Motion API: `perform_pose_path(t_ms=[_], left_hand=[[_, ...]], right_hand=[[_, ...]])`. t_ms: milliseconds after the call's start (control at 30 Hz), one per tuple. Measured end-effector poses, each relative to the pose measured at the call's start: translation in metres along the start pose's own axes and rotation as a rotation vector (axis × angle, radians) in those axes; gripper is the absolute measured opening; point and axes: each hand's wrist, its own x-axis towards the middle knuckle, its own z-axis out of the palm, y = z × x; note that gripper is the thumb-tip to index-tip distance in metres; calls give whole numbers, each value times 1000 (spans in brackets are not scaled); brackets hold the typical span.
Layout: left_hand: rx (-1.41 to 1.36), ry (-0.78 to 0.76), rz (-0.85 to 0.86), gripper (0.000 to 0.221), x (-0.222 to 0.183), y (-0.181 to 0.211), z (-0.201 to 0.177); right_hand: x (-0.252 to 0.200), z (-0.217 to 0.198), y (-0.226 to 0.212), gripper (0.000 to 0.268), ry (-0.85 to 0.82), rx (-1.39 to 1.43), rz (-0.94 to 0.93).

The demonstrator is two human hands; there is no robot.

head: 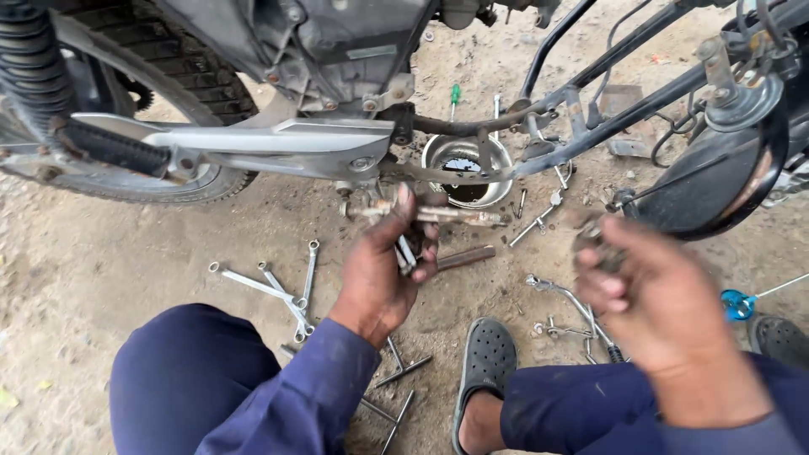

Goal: Replacing and tightening bolts on a motorcycle frame after oil drainage.

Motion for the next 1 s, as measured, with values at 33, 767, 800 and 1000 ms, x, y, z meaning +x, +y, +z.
perform_pose_path(t_ms=[33,767,800,1000], left_hand=[[-6,0,-8,43,0,-5,-1],[7,140,21,42,12,-11,-28],[4,144,21,42,12,-11,-27],[68,178,37,34,13,-13,-27]], right_hand=[[1,1,12,27,4,57,29],[35,36,72,32,20,-39,58],[35,36,74,32,19,-41,61],[34,37,84,33,47,-219,-39]])
